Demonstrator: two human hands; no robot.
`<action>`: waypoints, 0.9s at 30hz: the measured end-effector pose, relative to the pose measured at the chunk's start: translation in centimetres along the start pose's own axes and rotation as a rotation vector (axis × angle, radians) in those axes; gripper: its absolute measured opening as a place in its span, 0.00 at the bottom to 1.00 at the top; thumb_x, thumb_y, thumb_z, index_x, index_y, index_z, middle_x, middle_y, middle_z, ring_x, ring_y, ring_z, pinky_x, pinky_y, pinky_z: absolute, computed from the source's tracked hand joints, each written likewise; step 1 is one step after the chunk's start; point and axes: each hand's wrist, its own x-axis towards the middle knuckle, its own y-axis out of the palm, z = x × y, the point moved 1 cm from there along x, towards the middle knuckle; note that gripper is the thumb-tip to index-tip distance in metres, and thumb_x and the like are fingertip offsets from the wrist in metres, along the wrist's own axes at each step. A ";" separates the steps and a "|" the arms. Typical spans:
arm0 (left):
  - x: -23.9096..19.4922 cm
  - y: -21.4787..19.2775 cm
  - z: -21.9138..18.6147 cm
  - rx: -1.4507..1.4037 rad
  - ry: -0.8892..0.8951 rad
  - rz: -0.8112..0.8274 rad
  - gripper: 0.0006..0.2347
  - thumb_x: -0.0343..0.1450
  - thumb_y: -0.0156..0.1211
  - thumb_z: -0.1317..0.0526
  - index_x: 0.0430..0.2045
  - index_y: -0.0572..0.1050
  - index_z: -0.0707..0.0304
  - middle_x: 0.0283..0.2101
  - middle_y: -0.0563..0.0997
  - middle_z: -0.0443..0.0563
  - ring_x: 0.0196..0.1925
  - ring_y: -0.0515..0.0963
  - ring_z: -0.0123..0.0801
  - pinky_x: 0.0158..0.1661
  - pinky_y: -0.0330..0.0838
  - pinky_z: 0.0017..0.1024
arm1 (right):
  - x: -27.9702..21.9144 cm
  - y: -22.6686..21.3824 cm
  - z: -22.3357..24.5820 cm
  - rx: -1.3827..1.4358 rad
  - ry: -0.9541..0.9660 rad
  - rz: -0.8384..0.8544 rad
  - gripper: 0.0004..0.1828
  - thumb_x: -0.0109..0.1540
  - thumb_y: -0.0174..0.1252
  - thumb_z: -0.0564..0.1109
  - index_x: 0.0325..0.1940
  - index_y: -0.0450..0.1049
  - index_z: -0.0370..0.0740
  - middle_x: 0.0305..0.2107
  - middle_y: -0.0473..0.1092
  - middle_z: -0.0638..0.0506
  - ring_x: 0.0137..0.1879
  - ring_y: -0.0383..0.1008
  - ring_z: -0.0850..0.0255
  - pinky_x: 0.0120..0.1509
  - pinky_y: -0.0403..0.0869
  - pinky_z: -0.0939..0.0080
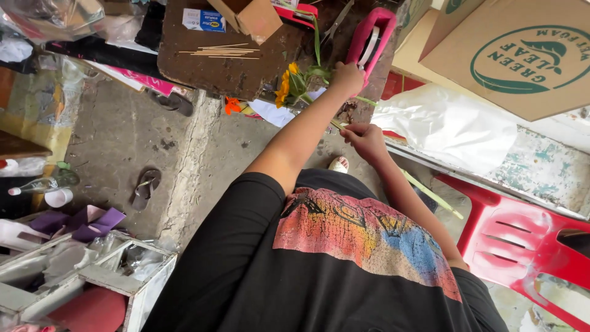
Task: The person picks up a sunflower and walks to a cluttered workbench. They use a thin wooden stick to support the flower stem, securing it with clear tape. The person then walks back to a bucket and places the prepared sunflower inside with other flowers.
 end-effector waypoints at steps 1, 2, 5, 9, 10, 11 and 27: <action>0.7 0.1 0.2 0.007 0.003 0.004 0.21 0.72 0.54 0.44 0.51 0.75 0.60 0.55 0.69 0.65 0.58 0.77 0.65 0.56 0.75 0.58 | 0.2 0.0 0.3 0.006 0.003 -0.005 0.10 0.64 0.66 0.44 0.46 0.83 0.36 0.23 0.76 0.42 0.27 0.74 0.59 0.39 0.74 0.60; 1.2 0.4 0.4 -0.022 -0.014 -0.018 0.20 0.72 0.54 0.43 0.49 0.77 0.55 0.57 0.70 0.63 0.60 0.76 0.61 0.60 0.71 0.53 | 0.2 0.0 0.5 -0.017 0.001 0.006 0.11 0.64 0.66 0.45 0.46 0.83 0.37 0.24 0.77 0.43 0.28 0.75 0.59 0.41 0.74 0.59; -0.1 -0.8 -0.5 -0.064 -0.027 -0.091 0.18 0.71 0.54 0.43 0.45 0.80 0.52 0.55 0.73 0.61 0.60 0.76 0.57 0.63 0.67 0.48 | 0.5 -0.1 0.8 -0.042 -0.015 0.023 0.11 0.64 0.65 0.46 0.46 0.83 0.37 0.24 0.77 0.43 0.29 0.77 0.58 0.43 0.75 0.57; -5.2 -1.8 -2.6 -0.342 0.140 -0.174 0.19 0.68 0.51 0.40 0.33 0.83 0.50 0.41 0.84 0.56 0.52 0.83 0.54 0.55 0.77 0.46 | 1.6 -0.4 -0.1 -0.090 -0.050 0.020 0.11 0.66 0.64 0.46 0.47 0.82 0.36 0.25 0.77 0.44 0.30 0.76 0.58 0.42 0.74 0.56; -10.5 -5.2 -0.6 -0.334 0.142 -0.175 0.19 0.68 0.51 0.40 0.33 0.83 0.50 0.41 0.84 0.56 0.52 0.83 0.54 0.55 0.77 0.46 | 2.1 -0.6 -0.6 -0.084 -0.053 0.018 0.11 0.66 0.64 0.46 0.47 0.82 0.36 0.25 0.77 0.44 0.30 0.76 0.58 0.42 0.74 0.56; -15.4 -8.6 -0.8 -0.424 0.188 -0.104 0.16 0.69 0.54 0.45 0.30 0.80 0.56 0.36 0.84 0.57 0.45 0.84 0.52 0.50 0.77 0.46 | 2.6 -0.7 -1.1 -0.097 -0.041 0.017 0.09 0.65 0.63 0.45 0.44 0.83 0.39 0.25 0.77 0.45 0.29 0.76 0.58 0.41 0.75 0.56; -19.6 -6.4 8.3 -0.255 0.391 -0.120 0.10 0.74 0.58 0.55 0.36 0.78 0.62 0.37 0.81 0.58 0.43 0.84 0.52 0.46 0.79 0.46 | 3.6 0.1 -3.0 0.172 -0.004 0.133 0.09 0.66 0.63 0.42 0.49 0.82 0.38 0.24 0.74 0.46 0.27 0.71 0.65 0.35 0.73 0.66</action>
